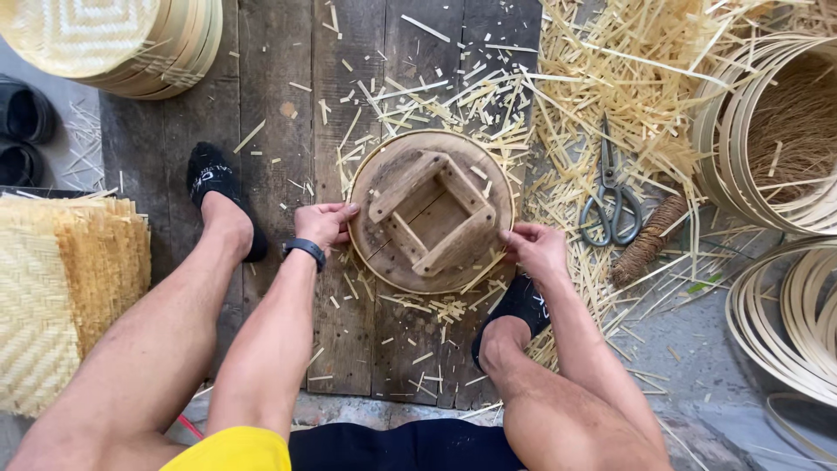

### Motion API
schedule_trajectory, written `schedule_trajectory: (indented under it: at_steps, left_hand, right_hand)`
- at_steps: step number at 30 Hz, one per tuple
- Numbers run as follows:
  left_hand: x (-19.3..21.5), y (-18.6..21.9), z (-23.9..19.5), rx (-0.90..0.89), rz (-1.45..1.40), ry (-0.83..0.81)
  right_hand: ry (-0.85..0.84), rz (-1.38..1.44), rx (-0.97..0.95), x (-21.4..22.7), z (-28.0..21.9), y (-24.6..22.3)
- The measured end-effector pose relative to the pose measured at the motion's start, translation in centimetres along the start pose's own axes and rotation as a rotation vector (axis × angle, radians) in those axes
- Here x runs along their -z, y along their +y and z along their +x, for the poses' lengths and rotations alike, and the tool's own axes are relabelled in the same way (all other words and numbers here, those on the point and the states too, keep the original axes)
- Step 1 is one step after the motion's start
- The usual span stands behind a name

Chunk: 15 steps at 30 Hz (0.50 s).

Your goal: The person sits on the floor and repeatedly assembles round bamboo trays. They place a circular bamboo frame onto a square woven mat, press it down, flip it over, and trim the excess matting with shears. The finished trays are stacked nearby.

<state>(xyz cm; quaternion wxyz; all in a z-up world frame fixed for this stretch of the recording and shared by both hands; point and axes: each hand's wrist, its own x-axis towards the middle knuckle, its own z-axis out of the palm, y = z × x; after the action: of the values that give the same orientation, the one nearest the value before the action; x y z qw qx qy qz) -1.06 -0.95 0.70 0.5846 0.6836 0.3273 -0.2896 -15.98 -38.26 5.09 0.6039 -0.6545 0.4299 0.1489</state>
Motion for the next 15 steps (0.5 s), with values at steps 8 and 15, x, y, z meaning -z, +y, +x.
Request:
schedule_trajectory:
  at_steps: [8, 15]
  left_hand:
    - [-6.0, -8.7, -10.8, 0.254, -0.213, -0.054]
    - [-7.9, -12.5, -11.4, 0.171, -0.37, 0.001]
  right_hand:
    - [-0.138, 0.167, -0.084, 0.6, 1.1, 1.3]
    - [-0.053, 0.112, -0.134, -0.6, 0.1, 1.8]
